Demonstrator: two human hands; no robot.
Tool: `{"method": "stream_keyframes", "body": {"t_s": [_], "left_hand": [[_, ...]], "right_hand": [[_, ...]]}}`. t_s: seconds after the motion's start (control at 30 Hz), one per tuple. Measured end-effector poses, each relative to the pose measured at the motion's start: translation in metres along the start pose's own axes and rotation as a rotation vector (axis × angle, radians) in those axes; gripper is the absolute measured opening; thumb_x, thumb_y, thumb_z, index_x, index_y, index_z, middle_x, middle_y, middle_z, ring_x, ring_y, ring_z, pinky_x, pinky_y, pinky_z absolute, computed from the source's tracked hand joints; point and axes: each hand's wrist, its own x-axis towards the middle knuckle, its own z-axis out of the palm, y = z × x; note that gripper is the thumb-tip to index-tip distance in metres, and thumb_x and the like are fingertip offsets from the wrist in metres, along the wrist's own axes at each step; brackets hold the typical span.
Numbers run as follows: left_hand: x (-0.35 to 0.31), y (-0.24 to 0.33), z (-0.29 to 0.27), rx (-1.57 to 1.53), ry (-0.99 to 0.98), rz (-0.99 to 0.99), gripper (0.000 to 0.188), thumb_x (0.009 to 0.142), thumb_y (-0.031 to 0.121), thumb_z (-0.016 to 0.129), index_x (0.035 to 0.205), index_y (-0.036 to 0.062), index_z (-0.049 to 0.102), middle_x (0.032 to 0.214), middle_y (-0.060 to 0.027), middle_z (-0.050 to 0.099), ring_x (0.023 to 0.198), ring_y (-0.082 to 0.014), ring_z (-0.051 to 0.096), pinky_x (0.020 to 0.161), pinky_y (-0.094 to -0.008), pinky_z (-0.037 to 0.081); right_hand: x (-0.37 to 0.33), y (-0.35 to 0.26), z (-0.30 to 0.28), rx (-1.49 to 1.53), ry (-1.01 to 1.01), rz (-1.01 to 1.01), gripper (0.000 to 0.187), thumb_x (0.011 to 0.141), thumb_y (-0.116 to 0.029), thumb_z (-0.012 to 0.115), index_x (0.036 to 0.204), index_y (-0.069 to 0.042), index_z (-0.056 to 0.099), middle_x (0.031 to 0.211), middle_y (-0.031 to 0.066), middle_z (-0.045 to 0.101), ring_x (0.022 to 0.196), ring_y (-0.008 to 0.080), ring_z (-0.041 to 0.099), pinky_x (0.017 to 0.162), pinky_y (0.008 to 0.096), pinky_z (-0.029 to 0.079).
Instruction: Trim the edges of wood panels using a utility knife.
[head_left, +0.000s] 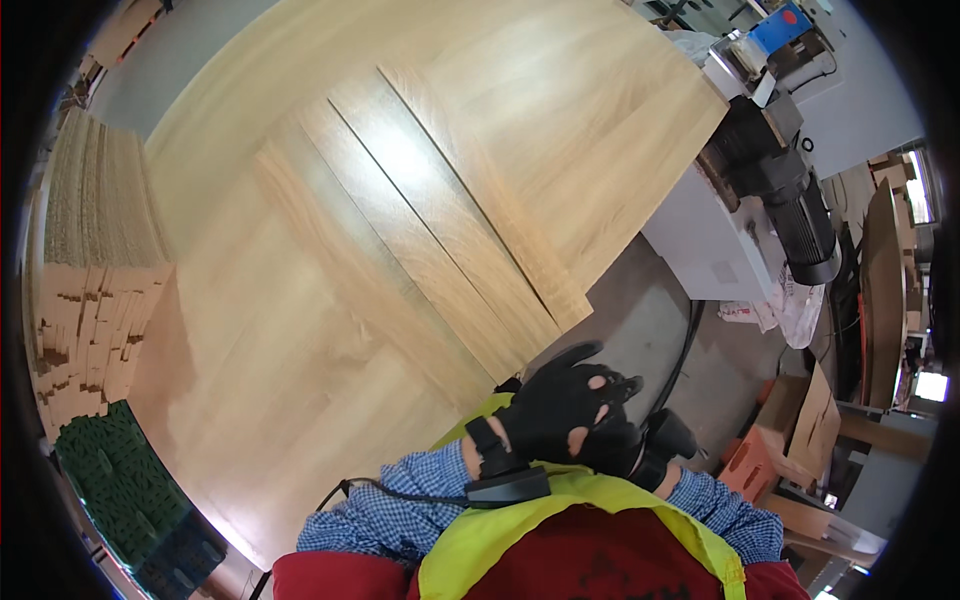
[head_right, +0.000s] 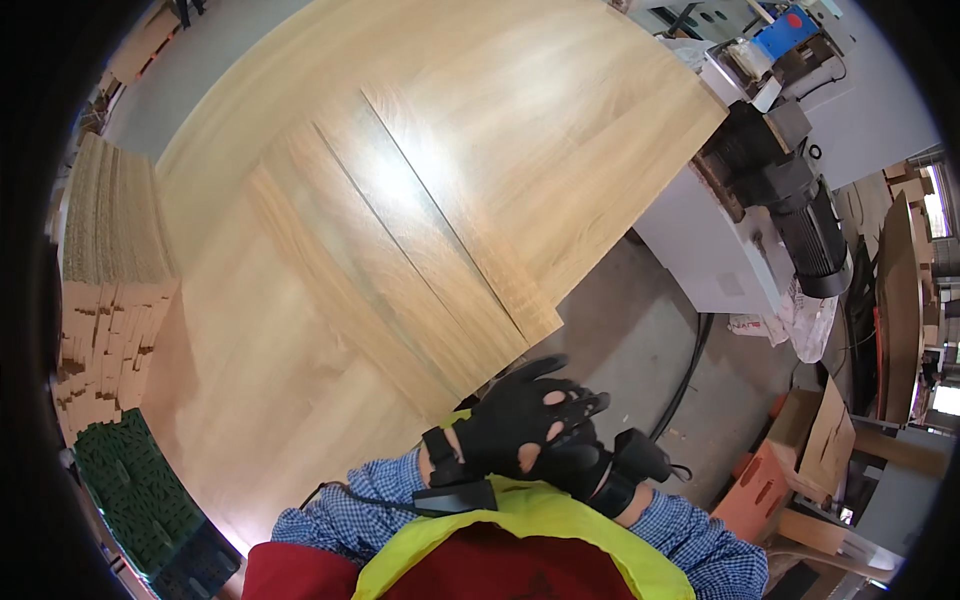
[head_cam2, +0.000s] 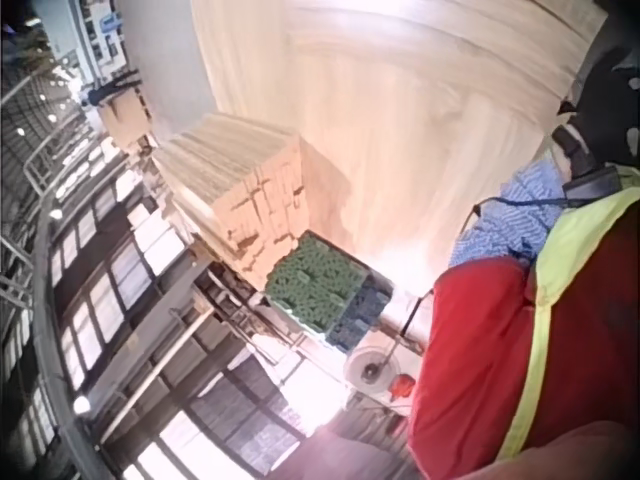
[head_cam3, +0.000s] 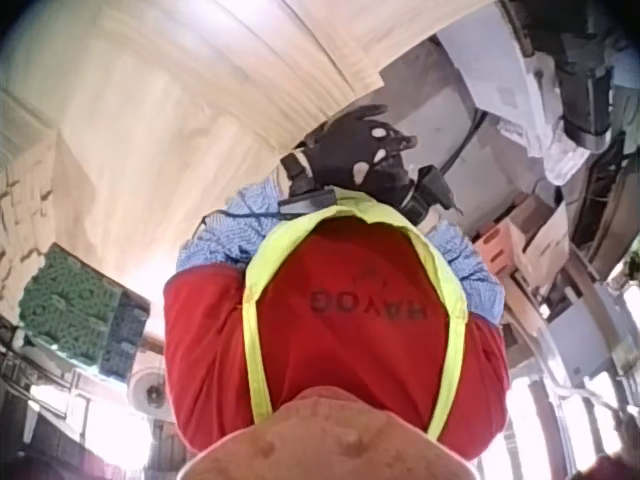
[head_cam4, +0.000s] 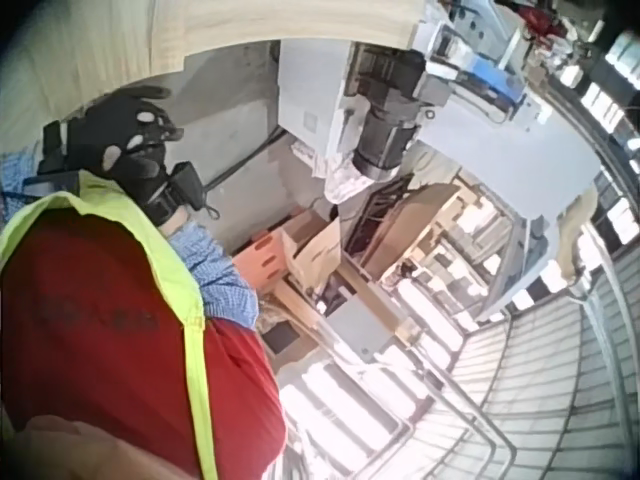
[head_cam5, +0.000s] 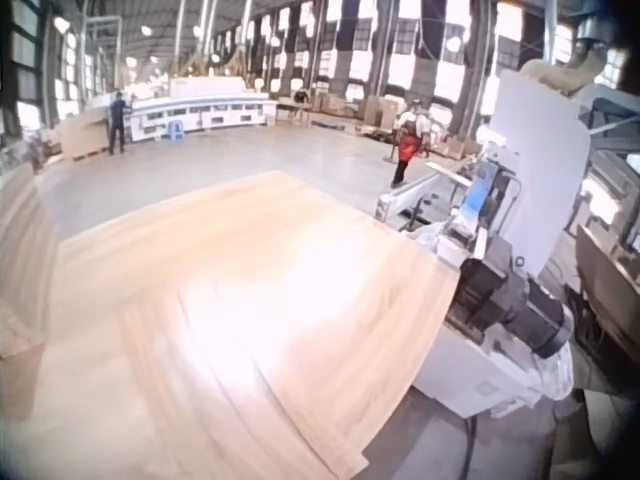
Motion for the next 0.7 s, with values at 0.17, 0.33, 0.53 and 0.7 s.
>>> {"method": "stream_keyframes", "body": {"t_s": [0.17, 0.33, 0.53, 0.7], "left_hand": [[-0.018, -0.037, -0.007, -0.752, 0.453, -0.306, 0.071, 0.076, 0.031, 0.071, 0.135, 0.0004, 0.048, 0.127, -0.0203, 0.055, 0.12, -0.0299, 0.051, 0.113, -0.051, 0.025], [-0.034, -0.087, -0.086, 0.975, 0.321, -0.738, 0.074, 0.093, 0.044, 0.05, 0.148, 0.0008, 0.028, 0.152, -0.0237, 0.03, 0.143, -0.0391, 0.022, 0.117, -0.0546, 0.009], [-0.049, -0.084, -0.084, 1.01, 0.328, -0.817, 0.077, 0.092, 0.045, 0.052, 0.147, -0.0033, 0.029, 0.152, -0.0261, 0.026, 0.142, -0.0392, 0.023, 0.117, -0.0523, 0.009], [-0.043, -0.079, -0.081, 0.938, 0.4, -0.766, 0.069, 0.093, 0.035, 0.053, 0.147, -0.0023, 0.03, 0.153, -0.0235, 0.028, 0.144, -0.0369, 0.021, 0.118, -0.0502, 0.009]], "right_hand": [[0.037, -0.072, 0.004, -1.082, -0.268, -0.266, 0.031, 0.087, -0.011, 0.061, 0.116, -0.001, 0.057, 0.111, 0.0195, 0.061, 0.097, 0.0339, 0.063, 0.08, 0.0433, 0.051], [0.044, -0.057, 0.007, -1.337, -0.108, -0.309, 0.013, 0.088, -0.013, 0.059, 0.095, -0.003, 0.055, 0.063, 0.0115, 0.054, 0.045, 0.029, 0.053, 0.044, 0.0404, 0.044], [0.043, -0.057, 0.008, -1.539, -0.141, -0.445, 0.008, 0.086, -0.014, 0.058, 0.09, -0.007, 0.056, 0.058, 0.0062, 0.052, 0.044, 0.0219, 0.053, 0.043, 0.0336, 0.043], [0.042, -0.052, 0.004, -1.528, -0.102, -0.394, 0.008, 0.087, -0.017, 0.057, 0.089, -0.01, 0.056, 0.057, 0.0032, 0.052, 0.041, 0.0194, 0.05, 0.042, 0.0328, 0.041]]}}
